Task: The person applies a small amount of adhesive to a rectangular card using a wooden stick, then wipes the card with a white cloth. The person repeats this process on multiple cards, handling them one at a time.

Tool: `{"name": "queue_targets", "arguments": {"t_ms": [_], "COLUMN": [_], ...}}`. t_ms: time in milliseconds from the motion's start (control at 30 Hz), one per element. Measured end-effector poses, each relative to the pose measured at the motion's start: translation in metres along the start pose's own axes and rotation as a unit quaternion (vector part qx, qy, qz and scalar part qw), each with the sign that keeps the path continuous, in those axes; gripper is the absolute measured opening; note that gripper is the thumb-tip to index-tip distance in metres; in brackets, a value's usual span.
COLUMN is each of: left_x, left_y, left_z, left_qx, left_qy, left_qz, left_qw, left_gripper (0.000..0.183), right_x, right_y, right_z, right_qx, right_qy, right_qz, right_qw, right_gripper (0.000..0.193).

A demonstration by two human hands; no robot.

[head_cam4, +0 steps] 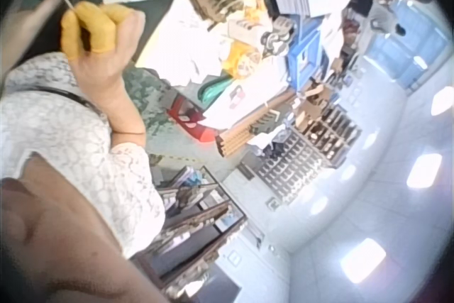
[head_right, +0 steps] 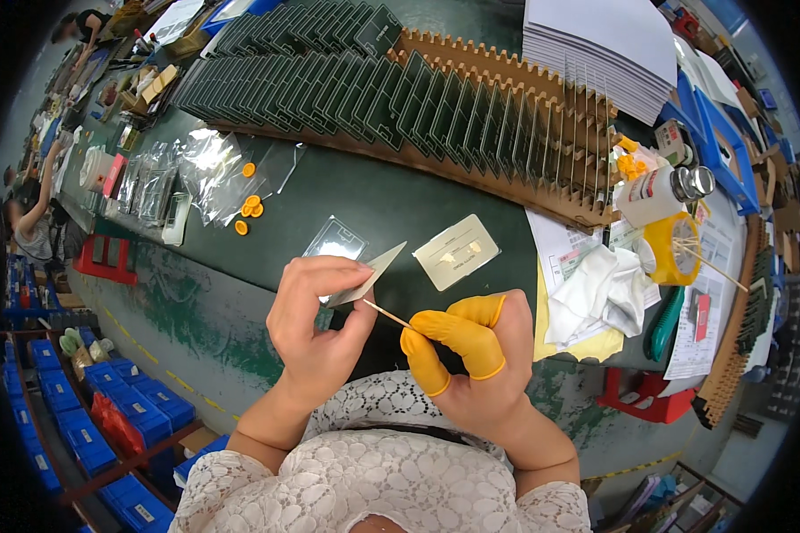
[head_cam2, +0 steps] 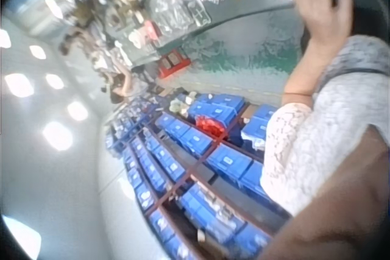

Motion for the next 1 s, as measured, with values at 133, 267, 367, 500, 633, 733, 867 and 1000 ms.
{"name": "queue_targets", "arguments": {"t_ms": [133,267,367,500,633,733,867,1000], "left_x": [0.001,0.001,0.002,0.002,0.002,0.001,0.0,-0.003], "left_y": [0.002,0.001,0.002,0.0,0.001,0.0,-0.001,0.0], "left_z": [-0.002,-0.002,-0.002,-0.001,-0.002,-0.003,-0.004,-0.002], "left_qx": [-0.001,-0.002,-0.004,0.003,0.002,0.003,-0.003,-0.019], "left_qy": [-0.015,-0.015,-0.014,-0.013,-0.013,-0.016,0.0,-0.008], "left_qz": [-0.012,-0.012,-0.015,-0.012,-0.008,-0.011,0.003,0.005], "left_qw": [1.0,1.0,1.0,1.0,1.0,1.0,1.0,1.0], "left_gripper": [0.033,0.033,0.033,0.034,0.034,0.033,0.033,0.029], "right_x": [0.001,0.002,0.002,0.002,0.001,0.002,0.001,-0.009], "right_y": [0.0,0.002,0.002,0.001,0.0,0.001,-0.001,-0.004], "right_z": [0.0,0.002,0.002,0.002,0.002,0.001,-0.001,0.001], "right_qx": [-0.004,-0.02,-0.025,-0.019,-0.018,-0.014,0.002,0.01], "right_qy": [0.005,0.001,-0.001,-0.002,-0.001,0.002,-0.009,-0.034], "right_qz": [-0.005,-0.009,-0.014,-0.017,-0.017,-0.015,-0.004,0.016], "right_qw": [1.0,1.0,1.0,1.0,1.0,1.0,1.0,0.999], "right_gripper": [0.029,0.03,0.03,0.031,0.031,0.03,0.029,0.029]}}
Point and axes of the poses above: each hand's wrist, its own z-axis towards the middle knuckle, its own x-axis out of the palm, y = z × x, the point moved 8 cm from there along z, towards the middle knuckle, and after that the axes turned 6 degrees about y, right-handed, at the moved point
